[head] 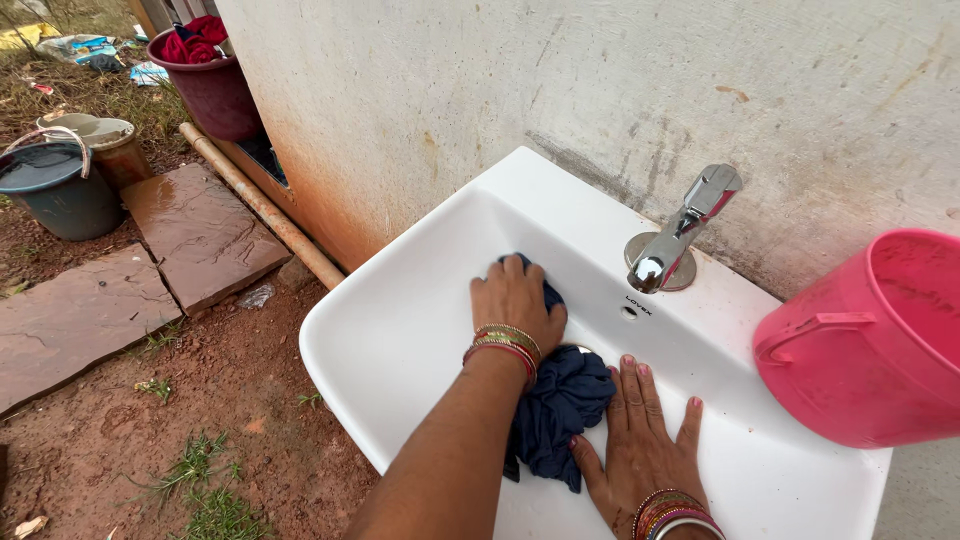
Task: The person washes a dark cloth under a running faucet in a white sink, then uses the damp cloth to wipe down the edges and tap of the sink before rinsing the area with water from a pink mug.
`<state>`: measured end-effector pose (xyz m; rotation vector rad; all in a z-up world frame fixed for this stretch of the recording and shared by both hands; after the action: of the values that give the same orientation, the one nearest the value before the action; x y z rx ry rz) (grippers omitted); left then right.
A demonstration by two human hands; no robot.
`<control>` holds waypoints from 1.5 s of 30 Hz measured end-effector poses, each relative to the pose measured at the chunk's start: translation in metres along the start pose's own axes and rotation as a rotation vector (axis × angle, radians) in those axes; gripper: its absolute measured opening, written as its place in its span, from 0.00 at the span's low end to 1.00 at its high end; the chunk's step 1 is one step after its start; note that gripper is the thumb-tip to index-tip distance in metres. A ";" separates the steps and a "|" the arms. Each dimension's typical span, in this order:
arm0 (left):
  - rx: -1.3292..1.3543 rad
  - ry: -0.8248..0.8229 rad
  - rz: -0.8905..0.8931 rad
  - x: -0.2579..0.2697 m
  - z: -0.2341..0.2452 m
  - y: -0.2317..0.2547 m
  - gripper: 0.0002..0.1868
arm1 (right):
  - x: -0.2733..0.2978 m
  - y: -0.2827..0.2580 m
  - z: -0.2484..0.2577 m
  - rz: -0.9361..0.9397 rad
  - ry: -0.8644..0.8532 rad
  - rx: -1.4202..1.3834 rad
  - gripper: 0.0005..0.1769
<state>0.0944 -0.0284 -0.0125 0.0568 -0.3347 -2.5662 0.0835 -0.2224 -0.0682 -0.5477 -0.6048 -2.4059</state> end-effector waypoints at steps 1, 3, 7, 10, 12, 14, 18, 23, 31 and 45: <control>0.021 -0.098 -0.041 0.010 -0.014 0.010 0.25 | 0.000 -0.001 0.000 0.012 0.031 -0.014 0.51; 0.076 -0.129 -0.047 0.023 -0.022 0.019 0.23 | -0.002 0.000 -0.004 0.030 0.061 -0.031 0.52; 0.078 -0.344 -0.085 0.062 -0.023 0.018 0.25 | 0.021 0.005 0.002 0.339 0.350 -0.528 0.55; -0.066 -0.610 -0.135 0.102 -0.010 -0.008 0.25 | 0.061 -0.019 0.013 0.626 0.447 -0.938 0.52; -0.264 -0.456 -0.194 0.110 0.016 -0.039 0.24 | 0.084 -0.036 0.018 0.700 0.358 -0.966 0.47; -0.474 0.093 -0.243 0.108 0.072 -0.075 0.19 | 0.086 -0.051 0.018 0.534 0.158 -0.641 0.43; -0.112 0.205 -0.029 0.101 0.088 -0.145 0.36 | 0.080 -0.083 0.033 0.476 0.104 -0.345 0.39; 0.256 0.263 0.029 0.099 0.082 -0.169 0.29 | 0.034 -0.142 0.100 0.336 0.382 -0.247 0.26; 0.432 0.251 0.057 0.103 0.088 -0.174 0.20 | 0.039 -0.154 0.134 0.306 0.355 -0.277 0.25; 0.538 0.203 0.148 0.103 0.084 -0.180 0.18 | 0.066 -0.133 0.085 0.402 -0.017 -0.320 0.36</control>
<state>-0.0954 0.0842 0.0269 0.4659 -0.9023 -2.2335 -0.0287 -0.1105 -0.0041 -0.7446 -0.0955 -2.1198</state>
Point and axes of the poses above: each hand's wrist, its own x-axis away from the middle knuckle, its own z-axis out of the back of the hand, y = z × x, the point moved 8 cm from there along -x, towards the middle knuckle, and after that the axes turned 10 degrees about -y, right-handed, at the moved point
